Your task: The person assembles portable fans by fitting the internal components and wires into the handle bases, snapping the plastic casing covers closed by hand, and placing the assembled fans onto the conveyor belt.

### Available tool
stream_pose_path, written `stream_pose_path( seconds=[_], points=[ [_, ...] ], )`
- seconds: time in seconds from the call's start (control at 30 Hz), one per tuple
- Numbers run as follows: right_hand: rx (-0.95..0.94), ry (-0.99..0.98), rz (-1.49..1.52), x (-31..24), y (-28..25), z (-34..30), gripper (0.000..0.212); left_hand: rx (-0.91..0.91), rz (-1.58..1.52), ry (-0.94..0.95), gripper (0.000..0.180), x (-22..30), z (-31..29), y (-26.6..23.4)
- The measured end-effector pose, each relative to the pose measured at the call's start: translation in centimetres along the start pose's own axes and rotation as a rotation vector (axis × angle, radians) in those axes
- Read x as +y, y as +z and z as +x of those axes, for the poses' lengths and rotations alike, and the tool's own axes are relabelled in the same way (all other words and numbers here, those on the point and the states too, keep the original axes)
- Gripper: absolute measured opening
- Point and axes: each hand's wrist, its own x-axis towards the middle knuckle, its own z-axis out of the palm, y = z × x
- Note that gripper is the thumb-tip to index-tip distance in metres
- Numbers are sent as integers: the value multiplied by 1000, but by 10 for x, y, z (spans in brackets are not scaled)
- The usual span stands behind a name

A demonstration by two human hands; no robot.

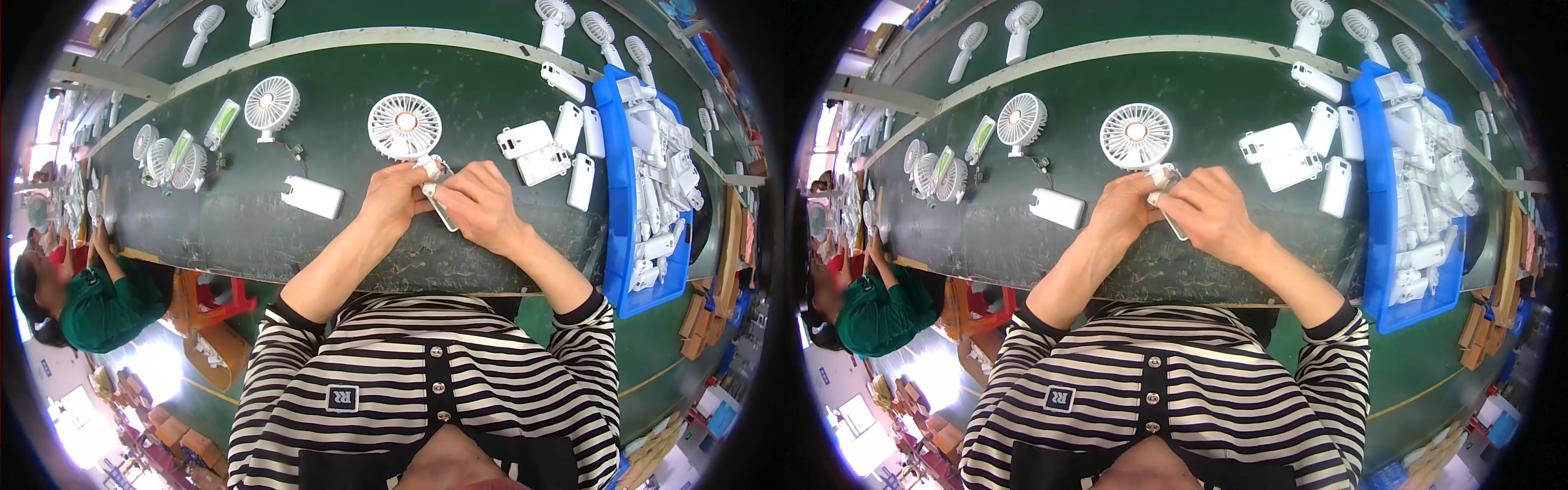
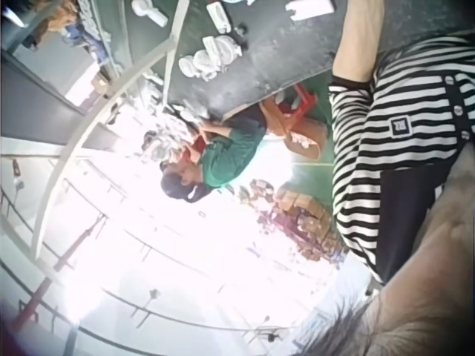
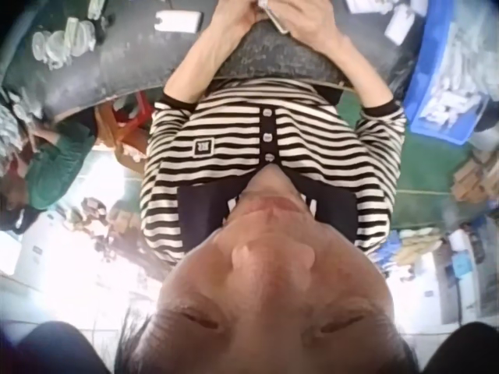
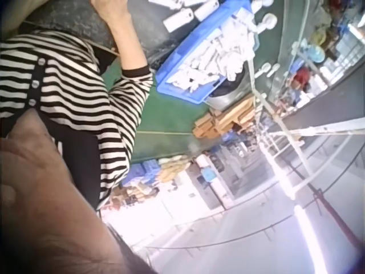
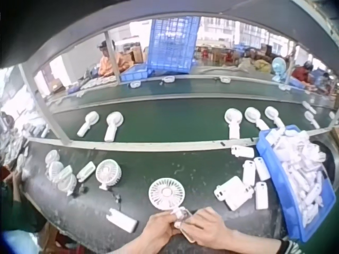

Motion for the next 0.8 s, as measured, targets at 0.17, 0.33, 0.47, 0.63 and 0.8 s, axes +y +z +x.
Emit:
stream_pose_path(
  seconds=[0.17,0.33,0.47,0.63,0.8],
  points=[
    [-48,-99,55,2,-2,-1,26,35,48,-13,18,-1,2,-4],
    [-208,-57,-139,-1,-4,-4,26,25,33,14,18,-1,0,-3],
    [-299,-27,-205,-5,-5,-4,29,38,52,28,18,-2,-1,-2],
    [-511,99,-226,-21,-23,12,47,97,126,14,21,-3,-2,1],
    [-644,118,-240,-14,-11,-4,70,73,161,26,25,-5,-4,-4]
  ],
)
